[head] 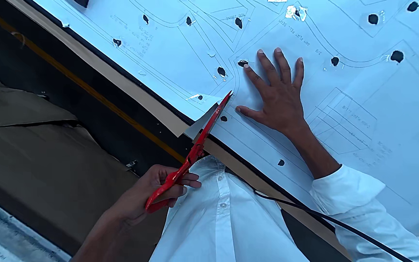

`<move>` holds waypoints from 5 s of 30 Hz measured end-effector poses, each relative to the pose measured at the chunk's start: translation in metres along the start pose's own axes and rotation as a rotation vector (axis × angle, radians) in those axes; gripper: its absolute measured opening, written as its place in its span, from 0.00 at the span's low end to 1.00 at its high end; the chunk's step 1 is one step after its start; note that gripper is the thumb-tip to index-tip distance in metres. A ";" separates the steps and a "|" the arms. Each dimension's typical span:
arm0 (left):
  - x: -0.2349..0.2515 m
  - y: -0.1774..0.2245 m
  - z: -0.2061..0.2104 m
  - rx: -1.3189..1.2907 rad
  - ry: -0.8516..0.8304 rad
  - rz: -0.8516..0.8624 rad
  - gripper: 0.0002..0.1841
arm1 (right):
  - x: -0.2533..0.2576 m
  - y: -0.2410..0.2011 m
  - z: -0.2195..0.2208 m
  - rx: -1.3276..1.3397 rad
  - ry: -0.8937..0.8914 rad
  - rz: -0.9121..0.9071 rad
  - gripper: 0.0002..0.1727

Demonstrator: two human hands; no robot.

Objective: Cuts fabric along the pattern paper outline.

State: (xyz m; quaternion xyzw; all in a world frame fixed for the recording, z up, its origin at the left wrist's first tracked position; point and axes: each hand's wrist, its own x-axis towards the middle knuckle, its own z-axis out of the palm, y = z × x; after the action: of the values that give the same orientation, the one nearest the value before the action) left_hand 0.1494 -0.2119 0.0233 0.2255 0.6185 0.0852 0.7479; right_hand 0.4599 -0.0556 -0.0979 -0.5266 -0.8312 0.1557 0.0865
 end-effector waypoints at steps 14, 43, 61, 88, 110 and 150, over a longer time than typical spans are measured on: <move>0.003 -0.006 0.020 0.924 0.523 0.089 0.15 | 0.000 0.000 0.001 0.018 -0.004 -0.004 0.54; -0.028 0.026 0.011 0.839 0.525 0.049 0.02 | 0.030 -0.038 -0.019 0.181 0.002 -0.259 0.25; 0.011 -0.014 -0.021 0.785 0.273 0.212 0.06 | 0.063 -0.028 -0.035 0.442 -0.253 -0.102 0.12; 0.014 0.005 0.033 0.849 0.425 0.105 0.04 | 0.070 -0.020 -0.032 0.646 -0.347 -0.064 0.09; 0.026 -0.036 0.056 0.656 0.495 0.104 0.15 | 0.017 0.002 0.001 0.438 0.110 -0.086 0.22; 0.026 -0.030 0.062 0.617 0.470 0.061 0.16 | 0.013 0.000 0.002 0.455 0.125 -0.075 0.22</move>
State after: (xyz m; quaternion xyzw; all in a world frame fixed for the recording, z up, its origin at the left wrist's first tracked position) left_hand 0.2106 -0.2419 -0.0045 0.4326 0.7624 -0.0335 0.4801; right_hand 0.4539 -0.0441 -0.0998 -0.4711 -0.7866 0.3029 0.2599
